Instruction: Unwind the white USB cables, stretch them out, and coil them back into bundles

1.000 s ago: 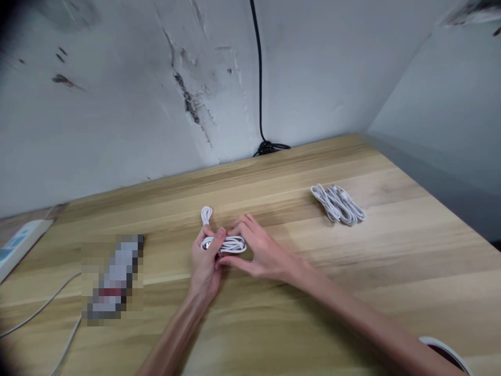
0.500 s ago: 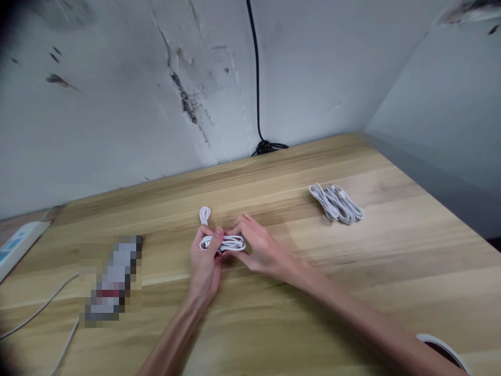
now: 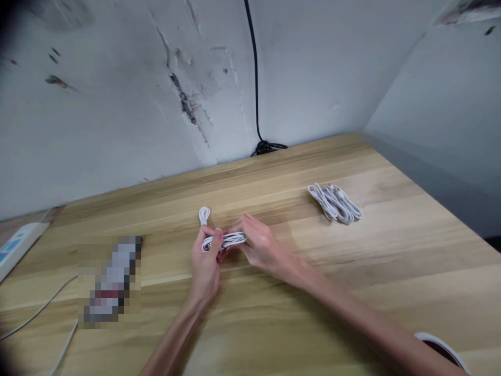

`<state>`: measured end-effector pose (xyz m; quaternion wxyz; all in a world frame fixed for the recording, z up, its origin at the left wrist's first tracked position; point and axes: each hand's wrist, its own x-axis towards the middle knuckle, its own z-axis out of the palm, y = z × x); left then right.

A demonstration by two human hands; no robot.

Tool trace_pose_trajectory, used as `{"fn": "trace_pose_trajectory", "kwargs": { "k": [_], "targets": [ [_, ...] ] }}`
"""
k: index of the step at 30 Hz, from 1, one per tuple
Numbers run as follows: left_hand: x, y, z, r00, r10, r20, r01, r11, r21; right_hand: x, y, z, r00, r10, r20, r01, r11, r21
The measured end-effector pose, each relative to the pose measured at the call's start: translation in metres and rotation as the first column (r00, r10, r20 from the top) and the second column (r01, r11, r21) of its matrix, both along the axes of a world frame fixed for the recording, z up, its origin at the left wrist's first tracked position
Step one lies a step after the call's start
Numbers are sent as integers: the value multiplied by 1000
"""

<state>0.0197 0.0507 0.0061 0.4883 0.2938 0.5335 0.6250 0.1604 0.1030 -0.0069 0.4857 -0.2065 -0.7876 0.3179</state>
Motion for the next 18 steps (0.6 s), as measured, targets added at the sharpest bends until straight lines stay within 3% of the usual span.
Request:
{"fn": "trace_pose_trajectory", "kwargs": {
  "k": [18],
  "targets": [
    [0,2,-4,997,10,-82,-9,1000,14,1,-2,-6,995,-69,77,68,998,13]
  ]
}}
